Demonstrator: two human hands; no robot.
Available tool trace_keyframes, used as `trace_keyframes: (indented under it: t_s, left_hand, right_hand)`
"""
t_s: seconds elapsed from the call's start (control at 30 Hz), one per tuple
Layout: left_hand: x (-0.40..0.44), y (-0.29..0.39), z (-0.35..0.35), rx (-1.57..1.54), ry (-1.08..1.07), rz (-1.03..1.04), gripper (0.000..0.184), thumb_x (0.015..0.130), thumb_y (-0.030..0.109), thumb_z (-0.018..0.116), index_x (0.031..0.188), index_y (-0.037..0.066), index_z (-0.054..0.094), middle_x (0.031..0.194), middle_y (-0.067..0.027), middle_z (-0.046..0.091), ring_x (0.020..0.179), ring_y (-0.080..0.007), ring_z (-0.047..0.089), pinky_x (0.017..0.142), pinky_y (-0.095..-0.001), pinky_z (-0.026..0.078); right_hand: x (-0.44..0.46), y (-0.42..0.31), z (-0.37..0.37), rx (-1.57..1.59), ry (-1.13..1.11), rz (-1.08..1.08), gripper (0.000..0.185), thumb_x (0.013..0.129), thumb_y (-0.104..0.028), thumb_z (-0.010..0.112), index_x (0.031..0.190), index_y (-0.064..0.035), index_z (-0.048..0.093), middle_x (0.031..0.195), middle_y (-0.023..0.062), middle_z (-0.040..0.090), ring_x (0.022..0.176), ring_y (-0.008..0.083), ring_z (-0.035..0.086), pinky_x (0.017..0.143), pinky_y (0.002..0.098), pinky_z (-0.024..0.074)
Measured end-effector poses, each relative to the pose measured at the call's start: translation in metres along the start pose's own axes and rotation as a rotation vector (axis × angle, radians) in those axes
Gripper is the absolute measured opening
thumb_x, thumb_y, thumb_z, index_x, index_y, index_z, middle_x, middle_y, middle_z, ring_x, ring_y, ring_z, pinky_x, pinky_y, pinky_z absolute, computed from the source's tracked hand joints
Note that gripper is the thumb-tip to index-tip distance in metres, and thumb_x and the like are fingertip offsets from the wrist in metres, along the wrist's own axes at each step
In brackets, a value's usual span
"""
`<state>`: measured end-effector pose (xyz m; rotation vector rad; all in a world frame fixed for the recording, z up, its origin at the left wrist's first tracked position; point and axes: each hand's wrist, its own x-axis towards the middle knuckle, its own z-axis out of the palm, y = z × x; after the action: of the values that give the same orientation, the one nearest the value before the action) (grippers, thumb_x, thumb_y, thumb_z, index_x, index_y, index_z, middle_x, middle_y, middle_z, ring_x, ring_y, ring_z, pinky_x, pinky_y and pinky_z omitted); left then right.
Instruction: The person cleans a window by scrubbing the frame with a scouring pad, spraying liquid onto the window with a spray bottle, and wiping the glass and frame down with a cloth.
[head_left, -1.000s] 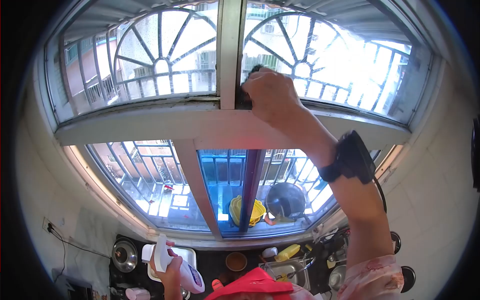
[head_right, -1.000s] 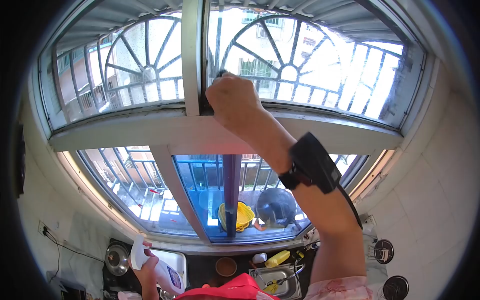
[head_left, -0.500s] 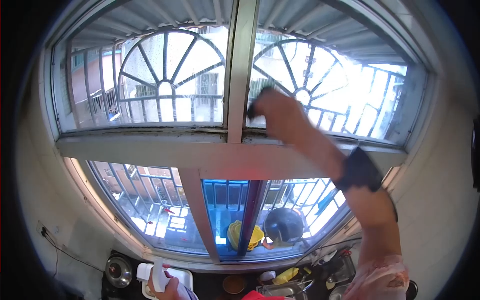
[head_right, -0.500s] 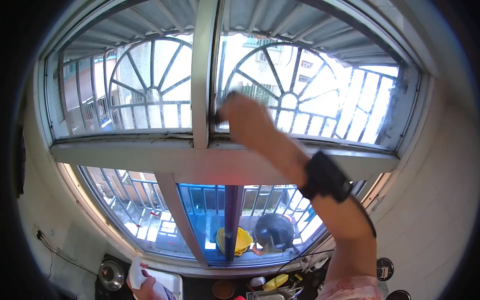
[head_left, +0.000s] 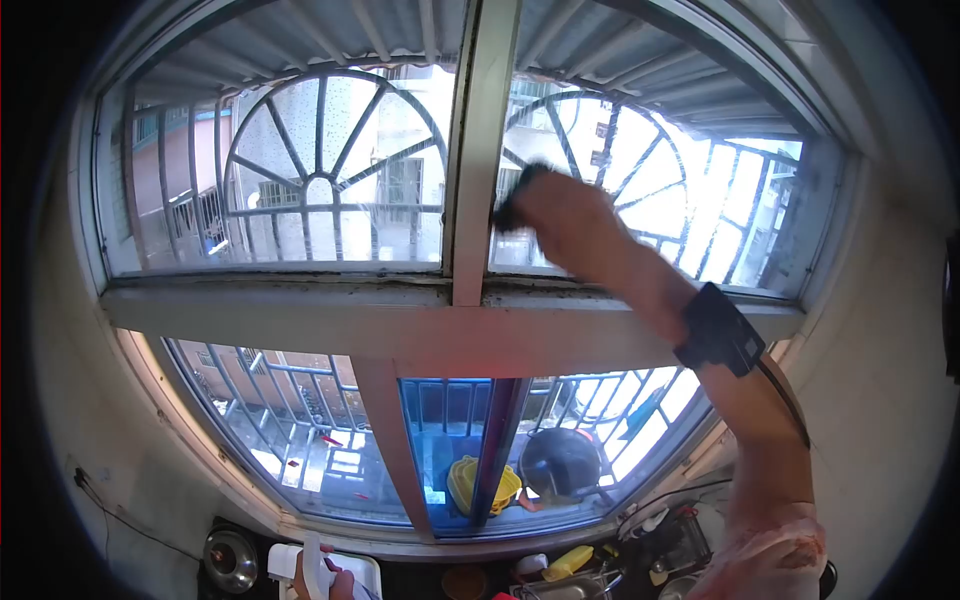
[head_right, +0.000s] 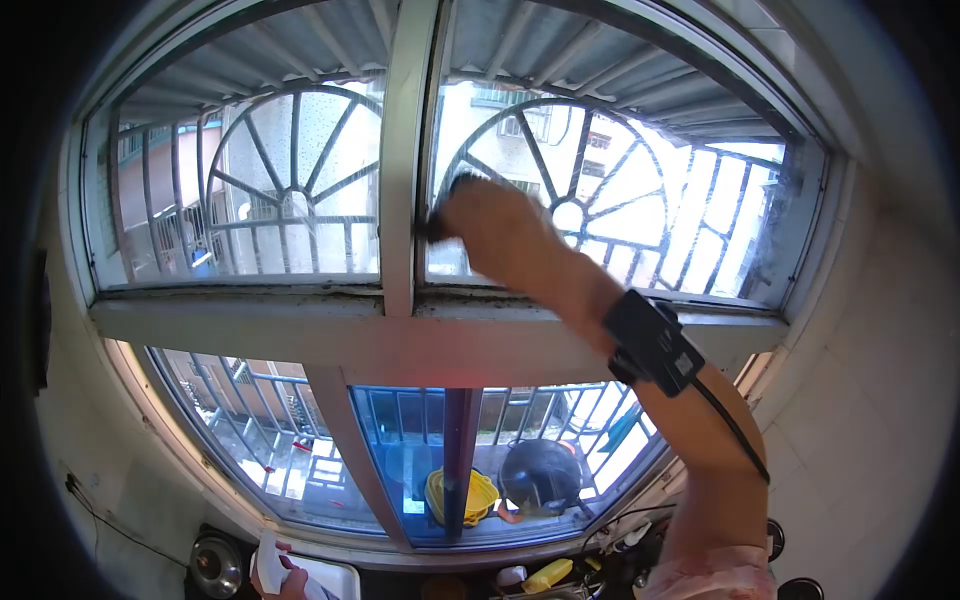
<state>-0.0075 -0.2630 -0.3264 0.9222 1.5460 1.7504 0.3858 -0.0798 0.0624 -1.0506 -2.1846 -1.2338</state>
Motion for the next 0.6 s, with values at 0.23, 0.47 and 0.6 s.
trace_keyframes:
  t_s: [0.23,0.47,0.6]
  left_hand:
    - [0.002,0.051,0.003,-0.064,-0.098,-0.145,0.059,0.069,-0.003,0.073,0.126,-0.004,0.057,0.109,-0.0077,0.065,0.097,-0.0164,0.061,0.086,-0.0305,0.050]
    - [0.005,0.015,0.011,-0.068,-0.201,0.025,0.056,0.069,-0.008,0.065,0.124,-0.004,0.059,0.107,-0.0076,0.064,0.094,-0.0152,0.059,0.083,-0.0288,0.049]
    - [0.004,0.011,0.003,-0.070,-0.262,-0.052,0.060,0.069,-0.012,0.059,0.129,-0.006,0.052,0.119,-0.0091,0.058,0.100,-0.0165,0.056,0.085,-0.0280,0.047]
  right_hand:
    - [0.052,0.079,-0.071,-0.389,0.326,0.137,0.018,0.090,-0.014,0.057,0.105,-0.0166,0.067,0.102,0.0085,0.067,0.098,0.0276,0.065,0.086,0.0406,0.0520]
    - [0.014,0.011,-0.002,0.082,0.261,-0.077,0.009,0.083,-0.014,0.068,0.090,-0.0083,0.066,0.087,0.0096,0.063,0.089,0.0306,0.064,0.074,0.0416,0.0528]
    - [-0.012,-0.015,-0.023,0.095,-0.454,-0.034,0.012,0.085,-0.018,0.067,0.093,-0.0097,0.068,0.092,0.0092,0.065,0.093,0.0287,0.064,0.079,0.0406,0.0524]
